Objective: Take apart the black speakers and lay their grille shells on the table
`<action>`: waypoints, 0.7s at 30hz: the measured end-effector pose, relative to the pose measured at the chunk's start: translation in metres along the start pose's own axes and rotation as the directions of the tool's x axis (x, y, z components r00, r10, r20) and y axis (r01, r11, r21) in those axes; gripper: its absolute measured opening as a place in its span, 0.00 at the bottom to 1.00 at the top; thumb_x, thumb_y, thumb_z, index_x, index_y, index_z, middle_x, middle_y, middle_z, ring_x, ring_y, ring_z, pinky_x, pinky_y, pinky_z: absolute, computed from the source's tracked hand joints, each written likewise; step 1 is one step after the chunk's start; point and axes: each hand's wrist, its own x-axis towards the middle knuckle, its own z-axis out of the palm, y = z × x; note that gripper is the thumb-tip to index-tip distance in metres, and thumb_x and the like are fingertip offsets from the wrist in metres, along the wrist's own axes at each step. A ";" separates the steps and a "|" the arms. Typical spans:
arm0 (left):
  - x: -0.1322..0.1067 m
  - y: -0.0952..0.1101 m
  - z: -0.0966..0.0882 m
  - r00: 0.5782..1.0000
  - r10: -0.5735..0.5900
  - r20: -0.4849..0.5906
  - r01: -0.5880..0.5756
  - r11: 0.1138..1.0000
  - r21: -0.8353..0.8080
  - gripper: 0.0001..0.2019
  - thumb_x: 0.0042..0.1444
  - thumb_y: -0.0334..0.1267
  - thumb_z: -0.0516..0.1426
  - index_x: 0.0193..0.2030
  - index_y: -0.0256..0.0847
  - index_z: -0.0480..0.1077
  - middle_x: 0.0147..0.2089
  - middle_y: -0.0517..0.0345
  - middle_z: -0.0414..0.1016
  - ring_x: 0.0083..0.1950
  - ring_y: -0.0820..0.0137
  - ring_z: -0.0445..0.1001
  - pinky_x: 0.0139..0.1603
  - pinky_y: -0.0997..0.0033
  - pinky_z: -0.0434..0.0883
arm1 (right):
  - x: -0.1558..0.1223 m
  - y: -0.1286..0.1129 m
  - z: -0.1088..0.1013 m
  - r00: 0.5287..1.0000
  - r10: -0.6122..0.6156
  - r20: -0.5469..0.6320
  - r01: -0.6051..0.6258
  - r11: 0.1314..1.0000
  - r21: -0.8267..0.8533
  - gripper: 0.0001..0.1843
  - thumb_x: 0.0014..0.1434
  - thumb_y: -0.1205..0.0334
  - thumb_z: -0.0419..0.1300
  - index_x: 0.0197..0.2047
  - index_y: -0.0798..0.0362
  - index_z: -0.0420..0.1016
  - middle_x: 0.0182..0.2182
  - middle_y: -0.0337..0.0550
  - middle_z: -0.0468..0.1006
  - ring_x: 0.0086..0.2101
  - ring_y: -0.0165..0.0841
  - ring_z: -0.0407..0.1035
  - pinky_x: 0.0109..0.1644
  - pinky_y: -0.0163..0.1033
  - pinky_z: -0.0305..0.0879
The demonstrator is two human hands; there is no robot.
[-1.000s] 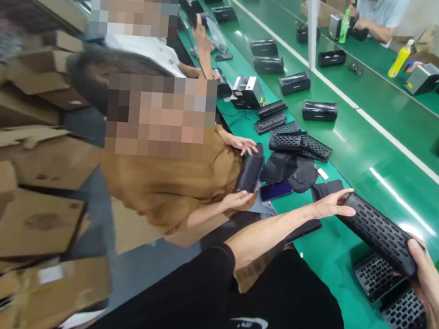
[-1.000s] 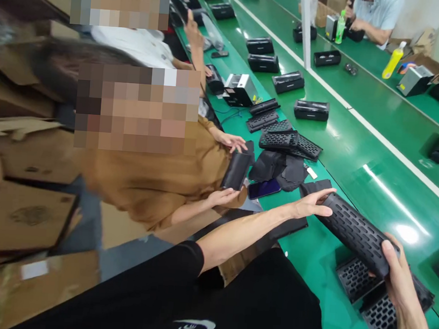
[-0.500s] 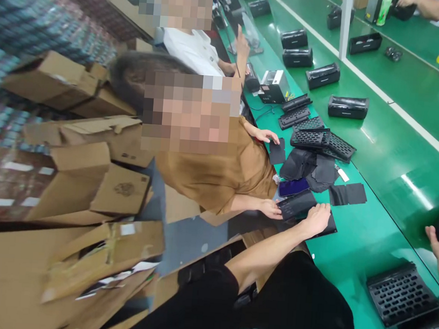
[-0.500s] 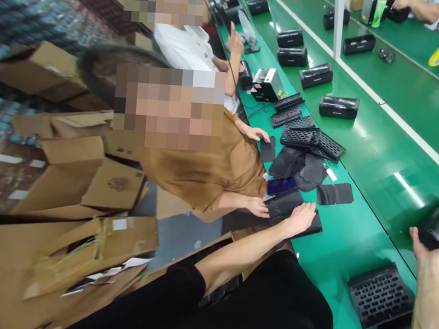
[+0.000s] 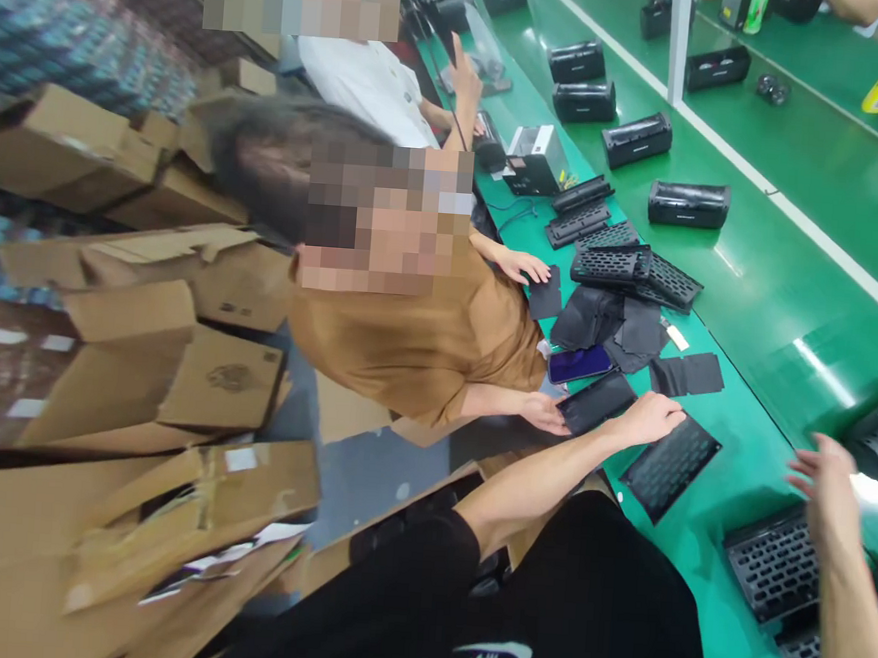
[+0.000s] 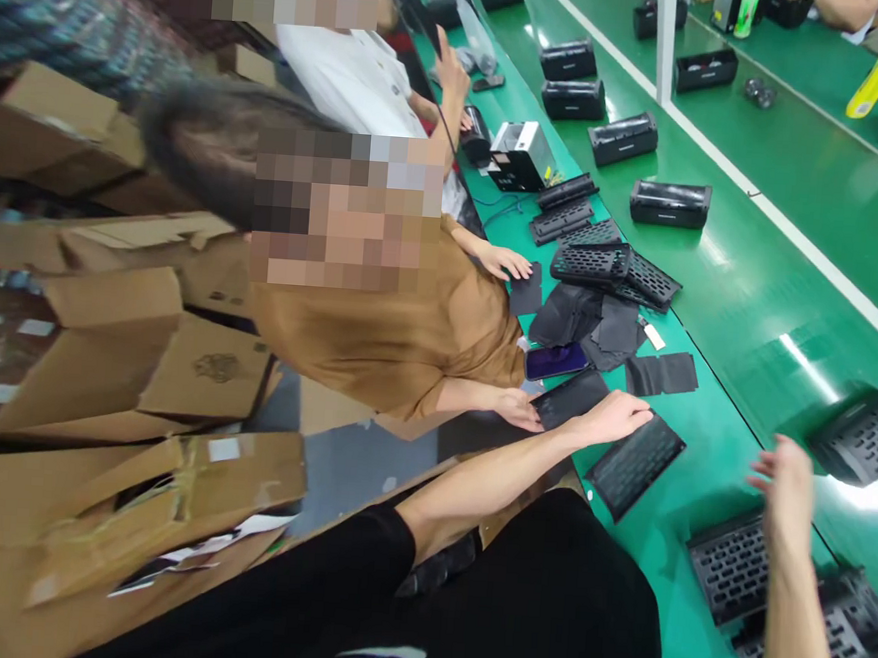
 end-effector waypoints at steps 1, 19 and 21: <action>0.000 0.004 0.000 1.000 0.010 -0.001 -0.010 0.998 -0.058 0.18 0.67 0.41 0.54 0.26 0.39 0.72 0.25 0.59 0.71 0.33 0.68 0.73 0.39 0.69 0.64 | -0.014 0.004 0.015 0.998 0.032 0.063 -0.034 0.999 0.022 0.28 0.73 0.40 0.61 0.64 0.53 0.73 0.47 0.47 0.79 0.38 0.35 0.76 0.39 0.43 0.77; -0.049 -0.037 -0.011 0.885 0.355 0.302 0.389 -0.208 -0.897 0.49 0.64 0.77 0.45 0.68 0.30 0.71 0.55 0.32 0.83 0.46 0.47 0.84 0.60 0.37 0.73 | 0.056 -0.094 0.135 0.880 0.196 0.433 -0.275 0.953 0.129 0.30 0.51 0.41 0.79 0.48 0.55 0.83 0.38 0.50 0.82 0.30 0.36 0.75 0.26 0.36 0.73; -0.050 -0.046 -0.030 0.915 0.313 0.256 0.348 -0.285 -0.893 0.49 0.66 0.75 0.44 0.70 0.29 0.69 0.57 0.29 0.82 0.47 0.47 0.85 0.59 0.39 0.74 | 0.109 -0.120 0.170 0.904 0.235 0.358 -0.298 0.945 0.135 0.25 0.58 0.45 0.75 0.47 0.55 0.80 0.37 0.49 0.81 0.31 0.34 0.76 0.29 0.34 0.76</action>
